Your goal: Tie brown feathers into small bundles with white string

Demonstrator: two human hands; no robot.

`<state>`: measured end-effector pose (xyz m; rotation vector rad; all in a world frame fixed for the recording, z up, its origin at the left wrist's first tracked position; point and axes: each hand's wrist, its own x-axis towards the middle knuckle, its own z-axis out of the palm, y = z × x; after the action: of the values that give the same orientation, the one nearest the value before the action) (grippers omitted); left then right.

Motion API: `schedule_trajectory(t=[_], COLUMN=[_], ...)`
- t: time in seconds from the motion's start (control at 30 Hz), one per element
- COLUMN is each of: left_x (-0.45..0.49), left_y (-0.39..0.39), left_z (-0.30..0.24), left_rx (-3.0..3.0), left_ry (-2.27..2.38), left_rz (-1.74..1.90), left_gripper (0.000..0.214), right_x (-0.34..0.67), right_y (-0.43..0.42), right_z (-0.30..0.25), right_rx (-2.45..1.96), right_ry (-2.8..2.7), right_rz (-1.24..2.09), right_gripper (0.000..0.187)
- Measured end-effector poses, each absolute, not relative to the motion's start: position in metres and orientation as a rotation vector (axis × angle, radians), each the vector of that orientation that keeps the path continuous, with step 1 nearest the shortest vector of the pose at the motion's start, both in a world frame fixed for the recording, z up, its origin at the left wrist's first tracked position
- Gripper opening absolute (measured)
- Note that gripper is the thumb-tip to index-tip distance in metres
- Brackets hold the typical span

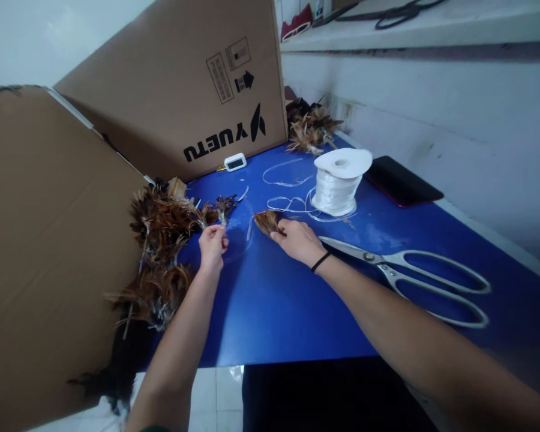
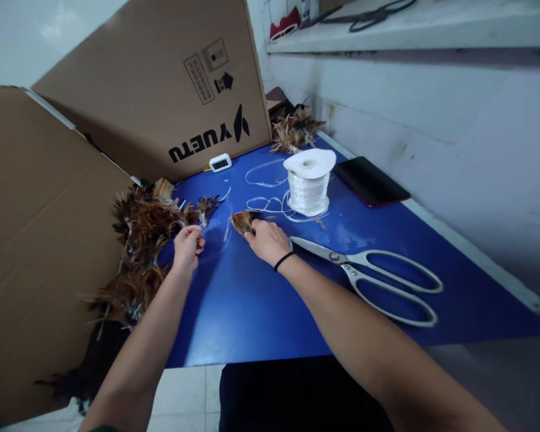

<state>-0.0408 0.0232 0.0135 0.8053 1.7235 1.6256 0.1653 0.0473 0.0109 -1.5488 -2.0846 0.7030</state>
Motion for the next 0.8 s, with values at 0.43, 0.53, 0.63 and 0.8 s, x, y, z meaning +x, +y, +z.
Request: schedule_trajectory(t=[0.43,0.53,0.63,0.8], left_x=[0.039,0.040,0.040,0.038], left_y=[0.000,0.002,0.002,0.003], left_z=[0.010,0.008,0.006,0.004], left_rx=[1.123,1.142,1.126,1.109], left_ry=[1.402,1.395,1.379,1.367], left_rz=[1.102,1.108,1.132,1.144], left_gripper=[0.037,0.035,0.034,0.033], right_x=[0.175,0.176,0.177,0.178], right_y=[0.037,0.036,0.037,0.039], right_z=[0.016,0.015,0.014,0.015], right_rx=[-1.126,-1.112,-1.123,-1.147], right_ry=[-1.355,-1.297,-1.246,-1.171], right_rz=[1.635,1.672,1.715,1.717], right_gripper=[0.016,0.015,0.015,0.007])
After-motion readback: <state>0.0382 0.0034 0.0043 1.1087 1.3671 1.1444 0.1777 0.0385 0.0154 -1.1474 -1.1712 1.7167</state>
